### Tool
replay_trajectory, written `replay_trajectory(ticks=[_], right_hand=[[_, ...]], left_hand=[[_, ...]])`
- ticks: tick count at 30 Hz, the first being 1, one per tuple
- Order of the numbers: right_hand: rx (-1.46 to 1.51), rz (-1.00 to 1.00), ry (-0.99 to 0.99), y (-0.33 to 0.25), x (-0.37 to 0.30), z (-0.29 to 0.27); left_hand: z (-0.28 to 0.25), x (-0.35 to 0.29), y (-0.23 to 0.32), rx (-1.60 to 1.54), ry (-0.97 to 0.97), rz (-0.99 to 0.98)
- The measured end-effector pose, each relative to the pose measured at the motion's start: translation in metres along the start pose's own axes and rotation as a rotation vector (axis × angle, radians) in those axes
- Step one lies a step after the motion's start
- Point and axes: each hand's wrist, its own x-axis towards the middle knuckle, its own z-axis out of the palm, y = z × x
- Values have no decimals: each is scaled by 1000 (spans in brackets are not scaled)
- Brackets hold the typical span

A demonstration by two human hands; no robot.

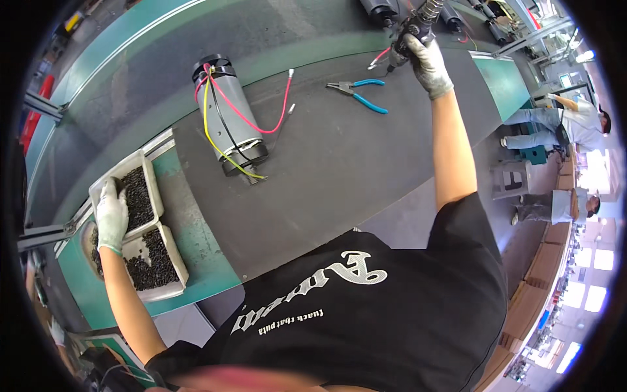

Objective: Assemble electrical motors by attaching fan blades and components using power tools and pliers at a manual workstation.

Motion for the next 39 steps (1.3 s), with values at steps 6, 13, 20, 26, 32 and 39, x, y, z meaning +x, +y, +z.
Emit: replay_trajectory(ticks=[6,13,20,26,32,39], right_hand=[[-378,4,-144,-32,22,31],[1256,74,-321,-121,-73,184],[1153,82,-262,-122,-104,274],[1082,24,-273,-127,-115,280],[1019,-6,-253,-123,-122,288],[917,-24,-223,-113,-122,291]], left_hand=[[0,-9,-17,95,355,264],[-43,-97,149,-1998,166,167],[5,-111,226,-2786,-376,89],[14,-120,224,-2668,-291,101],[14,-127,223,-2393,-190,52],[25,-135,228,-2394,-703,-77]])
